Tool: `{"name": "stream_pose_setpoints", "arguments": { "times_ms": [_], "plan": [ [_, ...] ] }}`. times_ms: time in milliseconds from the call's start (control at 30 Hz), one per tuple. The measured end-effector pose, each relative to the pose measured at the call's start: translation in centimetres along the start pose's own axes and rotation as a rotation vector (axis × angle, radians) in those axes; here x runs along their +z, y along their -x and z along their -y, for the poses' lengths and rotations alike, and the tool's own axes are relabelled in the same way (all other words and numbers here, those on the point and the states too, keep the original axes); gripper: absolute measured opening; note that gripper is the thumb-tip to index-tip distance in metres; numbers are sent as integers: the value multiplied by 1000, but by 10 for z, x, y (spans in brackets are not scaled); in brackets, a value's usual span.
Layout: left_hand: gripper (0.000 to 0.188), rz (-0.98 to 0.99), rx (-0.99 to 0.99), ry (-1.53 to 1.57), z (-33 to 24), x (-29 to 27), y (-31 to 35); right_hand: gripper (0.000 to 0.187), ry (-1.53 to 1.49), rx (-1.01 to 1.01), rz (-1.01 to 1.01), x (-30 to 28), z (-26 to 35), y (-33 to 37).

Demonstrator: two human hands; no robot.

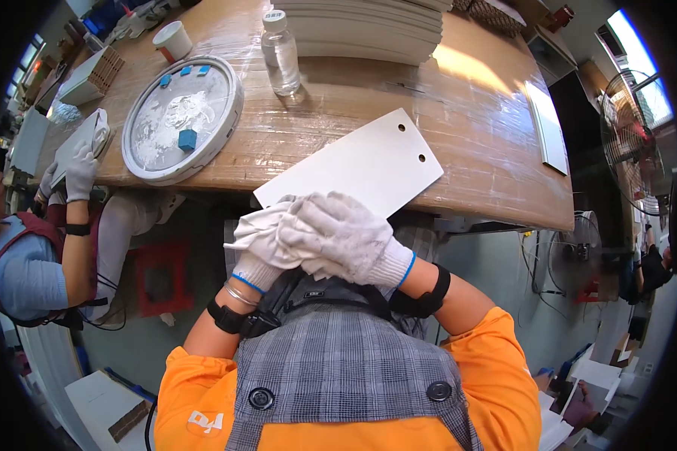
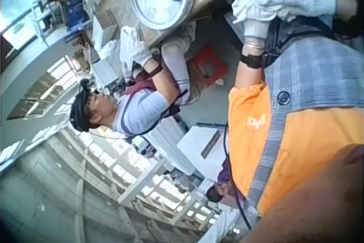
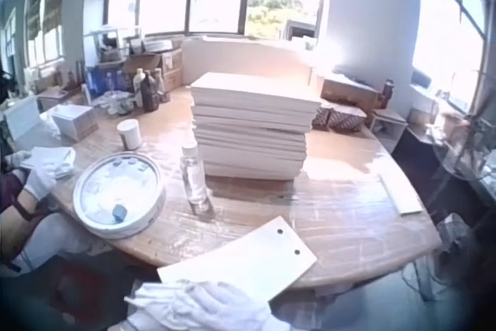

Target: The recorder wipes the surface of white wooden panels and applies sealant or glue to the edges and pre-drilled holes using a small blue applicator.

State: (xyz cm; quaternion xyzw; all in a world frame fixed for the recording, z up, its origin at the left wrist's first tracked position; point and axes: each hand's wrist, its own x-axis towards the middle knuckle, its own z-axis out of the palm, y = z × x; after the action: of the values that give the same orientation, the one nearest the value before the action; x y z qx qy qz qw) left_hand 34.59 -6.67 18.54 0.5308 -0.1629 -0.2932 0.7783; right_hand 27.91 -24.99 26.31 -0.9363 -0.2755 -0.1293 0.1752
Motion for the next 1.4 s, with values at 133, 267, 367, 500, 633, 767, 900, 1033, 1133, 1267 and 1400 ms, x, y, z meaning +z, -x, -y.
{"name": "stream_pose_setpoints", "arguments": {
  "times_ms": [133,267,367,500,633,767,900,1033,1133,1267,1400],
  "plan": [
    [35,-325,-337,447,-32,21,-1,52,366,695,15,-24,-83,45],
    [34,-204,-232,203,-61,31,-6,46,322,1255,-296,-75,-155,107],
    [34,1,-35,-491,-94,43,-4,48,112,871,-903,-111,-138,85],
    [42,409,791,-1445,-102,32,-9,46,-368,393,-772,-129,3,-6],
    [33,63,456,-971,-58,27,13,63,-108,-48,-128,-70,32,-30],
    [47,255,529,-1066,-49,-1,8,57,-425,103,67,-14,-12,-31],
    [39,243,1028,-1504,-47,1,4,53,-43,468,-16,-8,-119,14],
    [40,129,890,-1482,-38,0,11,39,386,1079,35,-59,-186,58],
    [49,-69,910,-1479,-25,-1,19,39,168,977,-239,-76,-171,49],
    [59,-205,867,-1447,-15,-4,28,54,-10,653,-108,-41,-127,7],
    [53,-183,770,-1479,-4,-16,28,74,132,619,159,12,-67,-34]
  ]
}}
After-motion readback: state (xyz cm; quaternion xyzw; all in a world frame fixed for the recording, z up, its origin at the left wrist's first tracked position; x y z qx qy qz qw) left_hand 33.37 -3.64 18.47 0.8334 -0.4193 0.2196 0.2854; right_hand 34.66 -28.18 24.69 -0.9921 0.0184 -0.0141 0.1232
